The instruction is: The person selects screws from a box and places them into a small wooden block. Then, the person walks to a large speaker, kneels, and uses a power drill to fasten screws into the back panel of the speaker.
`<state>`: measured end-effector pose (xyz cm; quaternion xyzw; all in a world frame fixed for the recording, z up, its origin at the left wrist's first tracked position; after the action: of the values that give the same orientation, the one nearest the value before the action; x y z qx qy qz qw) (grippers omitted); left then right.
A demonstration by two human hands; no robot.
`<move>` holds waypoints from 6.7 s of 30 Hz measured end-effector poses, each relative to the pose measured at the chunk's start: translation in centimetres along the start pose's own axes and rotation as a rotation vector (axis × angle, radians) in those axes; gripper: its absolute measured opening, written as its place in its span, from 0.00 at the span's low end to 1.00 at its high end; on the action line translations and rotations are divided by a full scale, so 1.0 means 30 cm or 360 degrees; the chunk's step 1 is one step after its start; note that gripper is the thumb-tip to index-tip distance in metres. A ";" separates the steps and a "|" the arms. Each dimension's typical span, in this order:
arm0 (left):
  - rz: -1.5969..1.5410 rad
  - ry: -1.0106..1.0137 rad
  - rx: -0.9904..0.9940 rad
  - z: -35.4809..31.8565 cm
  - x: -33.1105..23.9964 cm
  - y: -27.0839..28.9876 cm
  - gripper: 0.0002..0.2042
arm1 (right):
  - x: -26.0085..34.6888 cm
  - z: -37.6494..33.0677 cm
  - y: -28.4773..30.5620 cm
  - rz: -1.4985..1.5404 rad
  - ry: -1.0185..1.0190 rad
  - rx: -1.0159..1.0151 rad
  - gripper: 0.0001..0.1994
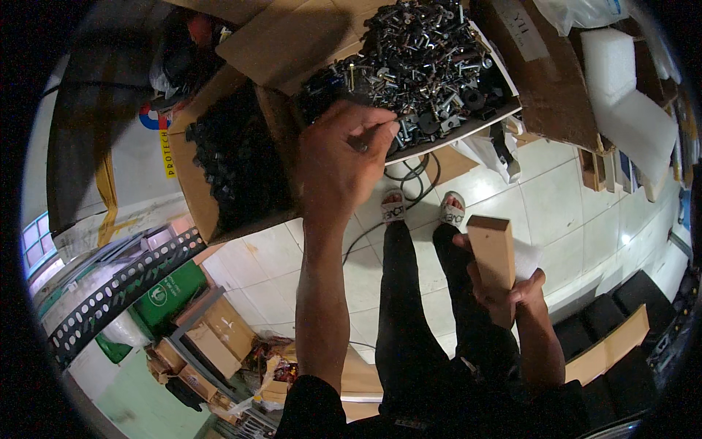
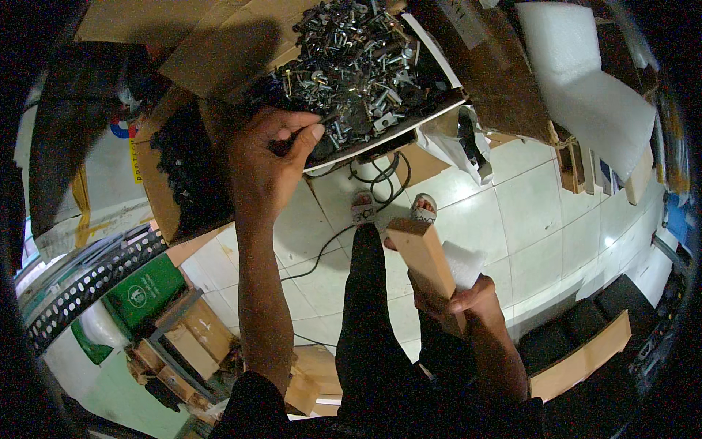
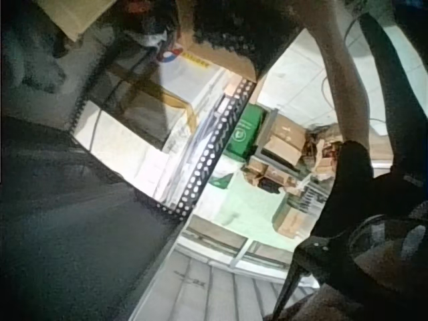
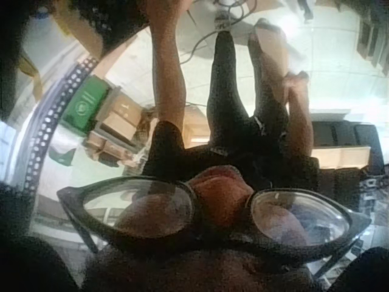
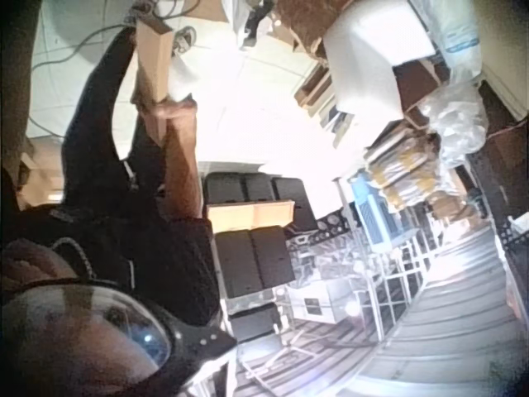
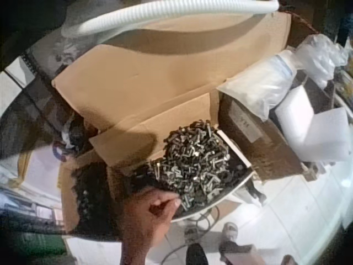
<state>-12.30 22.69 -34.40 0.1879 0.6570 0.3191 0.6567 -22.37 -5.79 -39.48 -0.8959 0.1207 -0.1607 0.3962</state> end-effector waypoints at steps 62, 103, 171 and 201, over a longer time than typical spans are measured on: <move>-0.1768 -0.0549 0.0279 -0.303 -0.070 -0.059 0.21 | 0.190 0.058 -0.225 -0.1505 0.0624 0.1091 0.48; -0.1676 0.0074 -0.0271 -0.374 -0.068 0.184 0.27 | 0.249 0.270 -0.479 -0.1518 0.0431 -0.0064 0.34; -0.1936 -0.0972 0.2894 -0.682 -5.056 -4.106 0.11 | 2.111 -4.266 2.763 0.0383 0.2658 -0.1221 0.34; -0.1064 -0.1669 0.3511 -2.089 -7.171 -6.442 0.10 | 2.345 -6.621 4.918 0.0794 0.2151 -0.1668 0.33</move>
<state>-26.22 -271.66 -7.44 0.5626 0.2501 -0.6899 0.3808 -47.01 -260.19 -10.38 -0.6236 0.5781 -0.4881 -0.1968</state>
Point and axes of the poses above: each hand's wrist, its own z-axis towards the middle knuckle, its own y-axis out of the back of the hand, x = y × z, the point moved 2 cm from there along z, towards the middle knuckle, and after that the axes turned 5 degrees about -y, right-handed, at the moved point
